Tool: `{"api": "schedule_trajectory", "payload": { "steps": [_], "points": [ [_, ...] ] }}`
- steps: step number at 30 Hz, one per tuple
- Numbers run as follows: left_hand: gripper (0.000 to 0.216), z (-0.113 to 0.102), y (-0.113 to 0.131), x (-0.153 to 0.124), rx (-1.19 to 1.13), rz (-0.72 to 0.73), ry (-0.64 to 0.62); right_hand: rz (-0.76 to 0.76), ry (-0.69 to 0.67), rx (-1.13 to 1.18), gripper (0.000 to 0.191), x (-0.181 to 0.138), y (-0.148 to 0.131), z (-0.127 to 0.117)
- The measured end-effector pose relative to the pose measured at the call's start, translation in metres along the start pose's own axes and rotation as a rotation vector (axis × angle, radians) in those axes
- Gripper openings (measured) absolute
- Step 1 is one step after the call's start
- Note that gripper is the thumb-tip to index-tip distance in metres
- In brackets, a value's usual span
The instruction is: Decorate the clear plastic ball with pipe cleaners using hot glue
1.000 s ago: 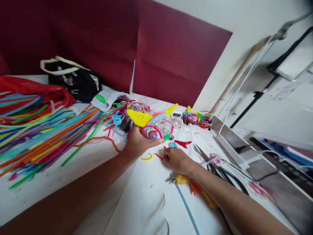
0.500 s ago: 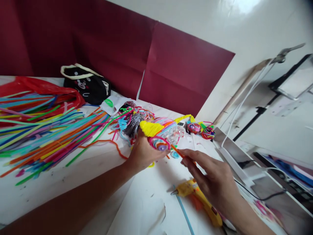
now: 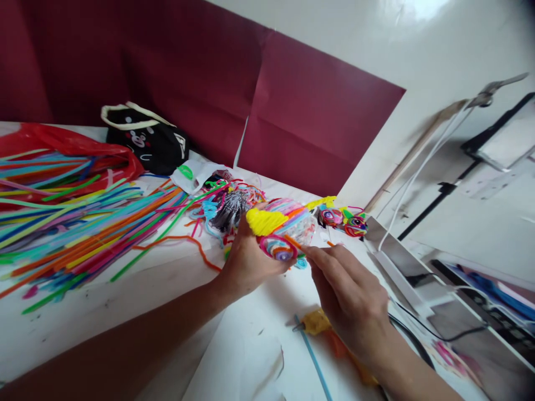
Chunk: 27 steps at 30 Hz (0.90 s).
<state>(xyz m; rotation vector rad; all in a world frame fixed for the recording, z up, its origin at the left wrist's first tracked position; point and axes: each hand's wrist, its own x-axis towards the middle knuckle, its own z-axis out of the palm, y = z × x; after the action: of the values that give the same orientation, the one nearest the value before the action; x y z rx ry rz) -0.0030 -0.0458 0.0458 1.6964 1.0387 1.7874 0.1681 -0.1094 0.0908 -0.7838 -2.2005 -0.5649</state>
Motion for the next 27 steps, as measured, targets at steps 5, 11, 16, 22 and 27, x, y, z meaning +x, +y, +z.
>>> {"api": "schedule_trajectory", "payload": {
  "steps": [5,11,16,22,27],
  "points": [
    [0.087,0.002,-0.003,0.000,-0.001,0.024,0.018,-0.008,-0.012,0.028,0.033,0.001,0.002,0.001],
    [0.086,0.002,-0.005,0.000,0.006,0.027,0.005,-0.044,-0.041,0.019,0.033,0.005,0.001,0.002],
    [0.085,0.002,-0.005,0.000,-0.019,-0.009,-0.003,-0.085,-0.074,-0.028,0.033,0.009,0.002,0.003],
    [0.084,0.002,0.001,0.002,-0.023,-0.020,0.004,-0.128,-0.115,-0.108,0.031,0.013,0.004,0.004],
    [0.084,0.003,0.002,0.002,-0.042,-0.039,-0.007,-0.152,-0.133,-0.168,0.031,0.015,0.005,0.004]
  ]
}}
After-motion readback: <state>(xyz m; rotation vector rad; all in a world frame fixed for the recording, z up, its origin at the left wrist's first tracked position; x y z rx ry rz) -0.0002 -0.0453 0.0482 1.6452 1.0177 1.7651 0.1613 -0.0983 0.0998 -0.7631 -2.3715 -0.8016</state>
